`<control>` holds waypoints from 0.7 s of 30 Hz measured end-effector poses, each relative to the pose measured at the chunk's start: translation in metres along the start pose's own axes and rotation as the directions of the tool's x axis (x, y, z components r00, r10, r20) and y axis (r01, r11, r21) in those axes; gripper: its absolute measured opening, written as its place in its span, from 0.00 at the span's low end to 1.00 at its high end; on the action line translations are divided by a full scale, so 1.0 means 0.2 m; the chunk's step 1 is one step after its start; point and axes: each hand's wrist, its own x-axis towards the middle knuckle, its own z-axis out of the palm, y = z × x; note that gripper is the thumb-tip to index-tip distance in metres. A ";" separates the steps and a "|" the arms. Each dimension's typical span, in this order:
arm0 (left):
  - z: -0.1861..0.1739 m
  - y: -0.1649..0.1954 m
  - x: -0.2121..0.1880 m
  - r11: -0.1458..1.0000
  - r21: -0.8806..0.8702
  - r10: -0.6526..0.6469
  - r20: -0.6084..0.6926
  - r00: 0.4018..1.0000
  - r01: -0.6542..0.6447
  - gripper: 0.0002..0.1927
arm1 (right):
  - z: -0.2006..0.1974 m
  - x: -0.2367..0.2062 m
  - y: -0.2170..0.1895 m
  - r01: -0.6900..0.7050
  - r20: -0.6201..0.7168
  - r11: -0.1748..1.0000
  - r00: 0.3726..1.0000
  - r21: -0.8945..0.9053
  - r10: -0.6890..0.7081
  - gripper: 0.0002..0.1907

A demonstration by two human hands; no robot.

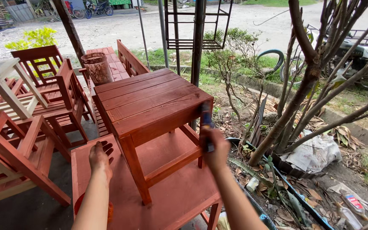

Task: The person applies red wood stain with a brush to a small wooden stool, brushing the legs, rails and top while rotating the stool on a work surface. They dip the brush into a stain container, pour more stain from a bottle, reposition the stool, and continue brushing the frame and slats.

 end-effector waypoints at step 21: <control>0.16 0.18 -0.09 0.966 -0.246 -0.046 0.114 0.992 0.073 0.18 | 0.00 0.19 -0.18 -0.663 0.638 0.502 0.727 0.555 0.255 0.07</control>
